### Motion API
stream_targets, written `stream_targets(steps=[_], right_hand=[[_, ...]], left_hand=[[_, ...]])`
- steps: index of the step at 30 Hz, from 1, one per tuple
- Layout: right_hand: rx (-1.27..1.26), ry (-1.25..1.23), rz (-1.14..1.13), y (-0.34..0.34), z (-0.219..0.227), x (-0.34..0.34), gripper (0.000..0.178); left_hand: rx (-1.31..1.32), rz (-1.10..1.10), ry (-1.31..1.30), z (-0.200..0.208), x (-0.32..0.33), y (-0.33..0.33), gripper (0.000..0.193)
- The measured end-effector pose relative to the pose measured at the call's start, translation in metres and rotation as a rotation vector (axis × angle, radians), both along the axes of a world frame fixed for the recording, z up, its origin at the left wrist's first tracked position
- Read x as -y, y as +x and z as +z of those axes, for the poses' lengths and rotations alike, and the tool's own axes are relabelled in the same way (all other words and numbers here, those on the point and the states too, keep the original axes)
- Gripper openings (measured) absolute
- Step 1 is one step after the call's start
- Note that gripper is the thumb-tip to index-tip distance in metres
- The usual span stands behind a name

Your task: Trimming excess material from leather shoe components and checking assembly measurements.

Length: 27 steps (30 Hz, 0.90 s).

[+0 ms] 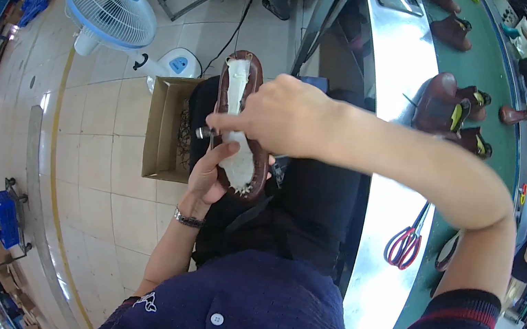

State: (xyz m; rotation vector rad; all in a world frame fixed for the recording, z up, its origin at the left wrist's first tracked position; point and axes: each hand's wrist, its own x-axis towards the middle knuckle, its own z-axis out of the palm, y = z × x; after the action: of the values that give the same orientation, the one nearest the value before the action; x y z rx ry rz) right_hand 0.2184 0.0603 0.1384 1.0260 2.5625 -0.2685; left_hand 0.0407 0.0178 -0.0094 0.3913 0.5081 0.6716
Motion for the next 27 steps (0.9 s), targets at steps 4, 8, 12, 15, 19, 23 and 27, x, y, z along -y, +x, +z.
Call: stream_targets(steps=[4, 8, 12, 15, 19, 23, 27], right_hand=[[-0.410, -0.029, -0.082, -0.008, 0.006, 0.020, 0.077], [-0.181, -0.070, -0.117, -0.002, -0.008, 0.013, 0.074], [-0.212, -0.121, -0.259, -0.011, 0.014, 0.021, 0.080], [-0.206, -0.056, -0.198, -0.002, -0.018, 0.022, 0.078], [-0.172, 0.133, -0.045, -0.011, -0.004, 0.025, 0.074], [-0.463, -0.041, -0.106, -0.009, -0.003, 0.039, 0.080], [-0.202, 0.010, -0.071, -0.007, -0.024, 0.058, 0.084]], left_hand=[[-0.126, 0.006, 0.003, -0.018, 0.002, -0.014, 0.048], [0.115, -0.023, 0.044, -0.024, 0.011, -0.017, 0.057], [0.256, -0.001, -0.124, 0.005, 0.021, -0.012, 0.072], [0.088, 0.030, -0.048, 0.001, 0.027, -0.009, 0.067], [-0.161, 0.202, 0.098, -0.005, 0.040, 0.005, 0.051], [-0.354, 0.229, 0.110, -0.027, 0.042, -0.004, 0.034], [-0.159, -0.033, 0.310, -0.004, 0.034, -0.003, 0.044]])
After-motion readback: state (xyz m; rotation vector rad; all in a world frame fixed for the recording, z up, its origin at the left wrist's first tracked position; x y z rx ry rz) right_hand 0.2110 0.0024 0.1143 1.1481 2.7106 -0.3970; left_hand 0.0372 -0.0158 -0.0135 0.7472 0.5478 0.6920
